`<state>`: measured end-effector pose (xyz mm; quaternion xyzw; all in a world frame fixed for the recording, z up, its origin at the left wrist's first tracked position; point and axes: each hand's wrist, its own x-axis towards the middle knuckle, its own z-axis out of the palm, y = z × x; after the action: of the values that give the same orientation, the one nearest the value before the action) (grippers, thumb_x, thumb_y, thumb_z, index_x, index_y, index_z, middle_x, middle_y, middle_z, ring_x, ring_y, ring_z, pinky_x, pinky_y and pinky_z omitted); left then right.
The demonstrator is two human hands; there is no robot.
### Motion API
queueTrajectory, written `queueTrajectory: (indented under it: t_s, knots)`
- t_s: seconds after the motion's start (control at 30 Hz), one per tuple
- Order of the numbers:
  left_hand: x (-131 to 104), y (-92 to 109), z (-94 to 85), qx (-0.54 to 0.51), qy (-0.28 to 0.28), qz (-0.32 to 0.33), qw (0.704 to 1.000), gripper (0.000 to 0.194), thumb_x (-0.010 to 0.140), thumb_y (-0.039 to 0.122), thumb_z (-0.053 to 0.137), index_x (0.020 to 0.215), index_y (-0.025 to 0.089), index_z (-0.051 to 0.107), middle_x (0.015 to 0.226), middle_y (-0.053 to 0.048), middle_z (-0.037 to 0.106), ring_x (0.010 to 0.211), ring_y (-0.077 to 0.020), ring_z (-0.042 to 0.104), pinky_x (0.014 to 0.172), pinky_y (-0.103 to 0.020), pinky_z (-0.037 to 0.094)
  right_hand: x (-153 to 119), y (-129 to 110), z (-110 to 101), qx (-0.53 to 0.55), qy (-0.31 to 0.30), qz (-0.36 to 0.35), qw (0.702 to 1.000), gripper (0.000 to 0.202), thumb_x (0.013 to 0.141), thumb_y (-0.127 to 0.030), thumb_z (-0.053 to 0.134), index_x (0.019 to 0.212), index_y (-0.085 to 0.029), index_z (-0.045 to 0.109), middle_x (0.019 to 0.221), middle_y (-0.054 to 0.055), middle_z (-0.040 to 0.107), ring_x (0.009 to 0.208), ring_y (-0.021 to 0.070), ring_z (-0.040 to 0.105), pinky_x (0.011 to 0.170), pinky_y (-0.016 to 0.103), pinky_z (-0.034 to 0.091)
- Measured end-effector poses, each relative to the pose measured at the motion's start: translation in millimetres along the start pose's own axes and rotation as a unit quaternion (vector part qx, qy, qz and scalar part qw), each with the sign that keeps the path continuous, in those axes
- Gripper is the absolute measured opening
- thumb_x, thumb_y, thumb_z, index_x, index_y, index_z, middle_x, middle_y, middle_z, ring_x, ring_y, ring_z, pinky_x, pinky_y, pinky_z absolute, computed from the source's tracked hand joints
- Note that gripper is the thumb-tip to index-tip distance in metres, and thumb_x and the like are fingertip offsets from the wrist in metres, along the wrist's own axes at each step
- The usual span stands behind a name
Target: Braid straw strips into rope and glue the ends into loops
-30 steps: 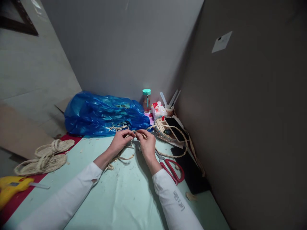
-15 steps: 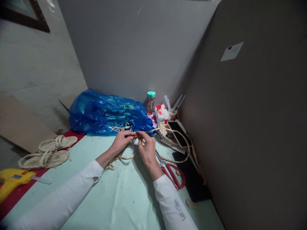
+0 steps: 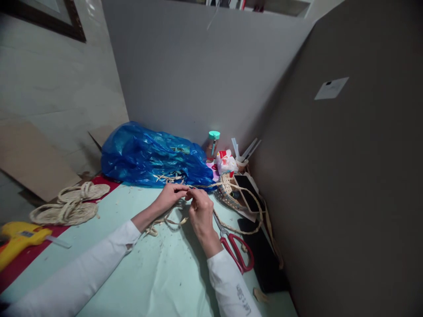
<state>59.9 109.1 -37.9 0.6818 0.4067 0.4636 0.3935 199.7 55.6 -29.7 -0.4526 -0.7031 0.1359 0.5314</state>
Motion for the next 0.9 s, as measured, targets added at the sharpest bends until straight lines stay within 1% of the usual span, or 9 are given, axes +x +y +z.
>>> queueTrajectory:
  t_s: [0.1, 0.2, 0.27, 0.33, 0.43, 0.5, 0.63, 0.77, 0.9]
  knots:
    - [2.8, -4.5, -2.8, -0.007, -0.036, -0.003, 0.999, 0.022, 0.074, 0.016, 0.061, 0.086, 0.017, 0.080, 0.082, -0.004, 0.078, 0.083, -0.0201, 0.071, 0.078, -0.029, 0.053, 1.0, -0.8, 1.0, 0.029, 0.013, 0.033, 0.999, 0.028, 0.079, -0.008, 0.045, 0.093, -0.020, 0.066, 0.089, 0.006, 0.073, 0.083, 0.0208, 0.068, 0.079, 0.033, 0.051]
    - [2.6, -6.0, -0.7, 0.009, -0.001, -0.011, 1.000, 0.019, 0.074, 0.018, 0.063, 0.082, 0.016, 0.079, 0.082, -0.006, 0.078, 0.081, -0.0209, 0.070, 0.078, -0.030, 0.053, 3.3, 1.8, 0.7, 0.059, 0.043, 0.077, 0.994, 0.023, 0.085, -0.019, 0.051, 0.104, -0.019, 0.062, 0.100, 0.008, 0.073, 0.090, 0.0204, 0.070, 0.083, 0.032, 0.052]
    - [0.8, -3.8, 2.4, 0.025, 0.031, -0.011, 0.999, 0.016, 0.073, 0.018, 0.065, 0.078, 0.015, 0.079, 0.082, -0.007, 0.078, 0.080, -0.0211, 0.070, 0.079, -0.031, 0.052, 5.1, 5.6, -0.1, 0.071, 0.057, 0.103, 0.990, 0.024, 0.086, -0.027, 0.056, 0.108, -0.019, 0.061, 0.104, 0.009, 0.073, 0.091, 0.0208, 0.070, 0.083, 0.032, 0.053]
    - [-1.8, 0.7, 5.5, 0.039, 0.052, -0.003, 0.998, 0.014, 0.073, 0.017, 0.065, 0.077, 0.016, 0.079, 0.081, -0.007, 0.078, 0.080, -0.0206, 0.069, 0.080, -0.032, 0.051, 6.6, 10.6, -0.6, 0.080, 0.054, 0.124, 0.988, 0.025, 0.085, -0.035, 0.059, 0.102, -0.017, 0.064, 0.097, 0.009, 0.074, 0.082, 0.0213, 0.070, 0.076, 0.032, 0.054]
    - [-6.0, 8.9, 8.8, 0.058, 0.065, 0.019, 0.996, 0.014, 0.073, 0.014, 0.065, 0.074, 0.018, 0.078, 0.080, -0.006, 0.077, 0.079, -0.0188, 0.068, 0.083, -0.032, 0.050, 7.3, 18.2, -0.1, 0.093, 0.043, 0.144, 0.984, 0.028, 0.085, -0.040, 0.059, 0.086, -0.015, 0.069, 0.076, 0.008, 0.073, 0.067, 0.0208, 0.068, 0.067, 0.031, 0.054]
    - [-7.8, 13.2, 9.3, 0.068, 0.064, 0.032, 0.995, 0.016, 0.073, 0.011, 0.064, 0.073, 0.018, 0.078, 0.079, -0.005, 0.077, 0.077, -0.0180, 0.067, 0.082, -0.030, 0.050, 7.2, 21.4, 0.7, 0.104, 0.045, 0.146, 0.983, 0.030, 0.085, -0.040, 0.058, 0.082, -0.013, 0.070, 0.073, 0.008, 0.073, 0.064, 0.0201, 0.067, 0.065, 0.031, 0.054]
    - [-8.2, 16.3, 6.7, 0.078, 0.056, 0.043, 0.994, 0.017, 0.075, 0.010, 0.062, 0.074, 0.018, 0.078, 0.076, -0.004, 0.076, 0.075, -0.0166, 0.067, 0.076, -0.028, 0.050, 6.8, 19.4, 0.1, 0.113, 0.043, 0.120, 0.985, 0.025, 0.084, -0.038, 0.060, 0.085, -0.015, 0.072, 0.081, 0.009, 0.074, 0.072, 0.0201, 0.068, 0.071, 0.031, 0.054]
    - [-5.7, 12.7, 3.6, 0.084, 0.054, 0.042, 0.994, 0.018, 0.076, 0.011, 0.062, 0.079, 0.017, 0.078, 0.080, -0.005, 0.076, 0.076, -0.0164, 0.067, 0.076, -0.027, 0.050, 6.7, 10.1, -2.3, 0.097, 0.035, 0.087, 0.991, 0.021, 0.085, -0.033, 0.059, 0.085, -0.018, 0.073, 0.089, 0.009, 0.074, 0.080, 0.0208, 0.067, 0.077, 0.033, 0.052]
    - [-3.0, 5.0, 0.0, 0.093, 0.051, 0.026, 0.994, 0.020, 0.076, 0.013, 0.062, 0.085, 0.017, 0.078, 0.086, -0.005, 0.077, 0.082, -0.0183, 0.068, 0.078, -0.028, 0.050, 4.7, 7.9, 1.3, 0.078, 0.033, 0.090, 0.992, 0.023, 0.084, -0.027, 0.053, 0.088, -0.017, 0.074, 0.092, 0.009, 0.075, 0.082, 0.0216, 0.067, 0.078, 0.033, 0.051]
